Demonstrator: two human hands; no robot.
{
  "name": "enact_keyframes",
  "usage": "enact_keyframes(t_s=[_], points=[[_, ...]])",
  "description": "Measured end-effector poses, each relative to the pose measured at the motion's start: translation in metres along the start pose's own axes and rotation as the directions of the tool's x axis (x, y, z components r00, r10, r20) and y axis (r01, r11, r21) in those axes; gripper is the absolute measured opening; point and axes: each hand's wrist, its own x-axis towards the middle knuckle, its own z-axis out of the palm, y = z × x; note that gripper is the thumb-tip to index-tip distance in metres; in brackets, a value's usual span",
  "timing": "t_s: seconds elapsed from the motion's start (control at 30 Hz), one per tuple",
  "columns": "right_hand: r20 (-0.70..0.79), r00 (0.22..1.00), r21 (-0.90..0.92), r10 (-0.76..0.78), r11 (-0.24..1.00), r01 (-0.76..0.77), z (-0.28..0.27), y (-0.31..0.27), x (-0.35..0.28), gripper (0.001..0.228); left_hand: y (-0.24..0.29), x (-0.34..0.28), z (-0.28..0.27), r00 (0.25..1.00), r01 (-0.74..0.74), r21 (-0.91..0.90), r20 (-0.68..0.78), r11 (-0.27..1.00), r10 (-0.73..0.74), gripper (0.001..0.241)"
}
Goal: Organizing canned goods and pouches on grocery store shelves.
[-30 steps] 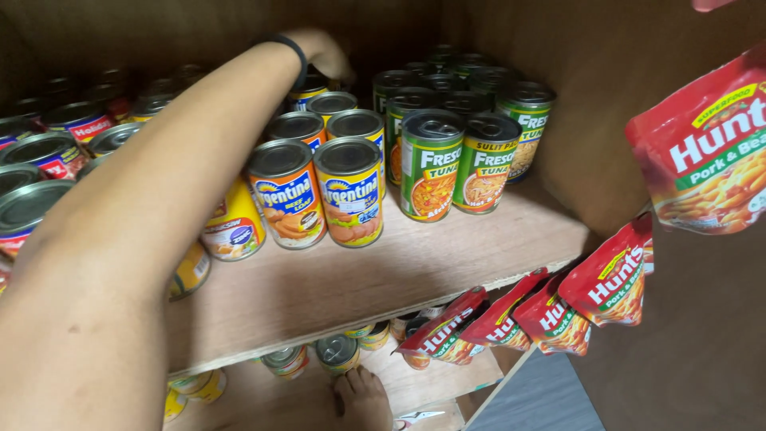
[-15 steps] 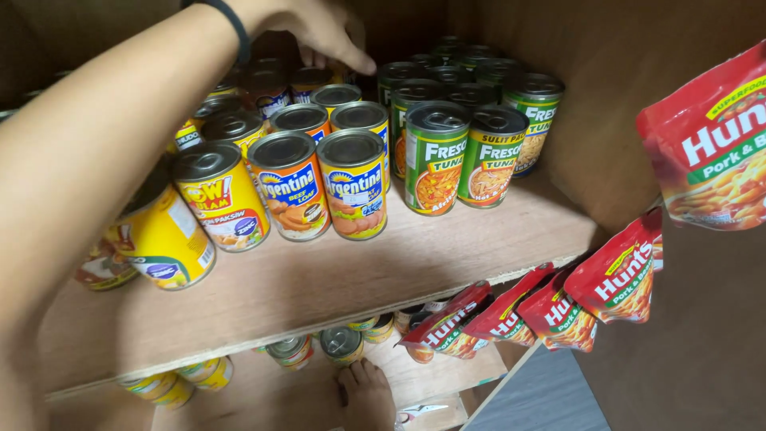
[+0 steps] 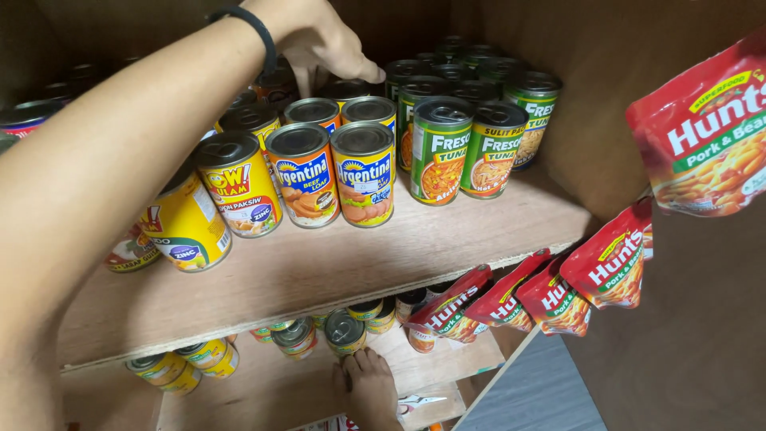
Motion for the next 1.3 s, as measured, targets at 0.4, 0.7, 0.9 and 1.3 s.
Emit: enact_keyframes(t_s=[0.4,0.7,0.9,1.3], points=[[-0.004,1.000,-0.026,-0.026,0.999,0.026,-0.003,-0.002,0.001,0.020,0.051,-0.031,0.014,0.931,0.316,0.364,-0.295,0.876,-0.213,0.071],[0.029,0.999,-0.001,-0.015,1.000,0.015,-0.011,-0.008,0.003,0.019,0.022,-0.041,0.007,0.919,0.031,0.362,-0.376,0.932,0.115,0.075],[0.020,1.000,-0.031,-0.014,0.999,0.015,-0.018,-0.017,0.006,0.018,0.038,-0.082,0.026,0.967,-0.025,0.307,-0.235,0.951,0.102,0.080],[0.024,1.000,-0.030,-0.004,1.000,0.004,-0.019,-0.019,0.002,0.018,-0.007,-0.068,0.011,0.996,0.050,0.203,-0.088,0.978,-0.033,0.060]])
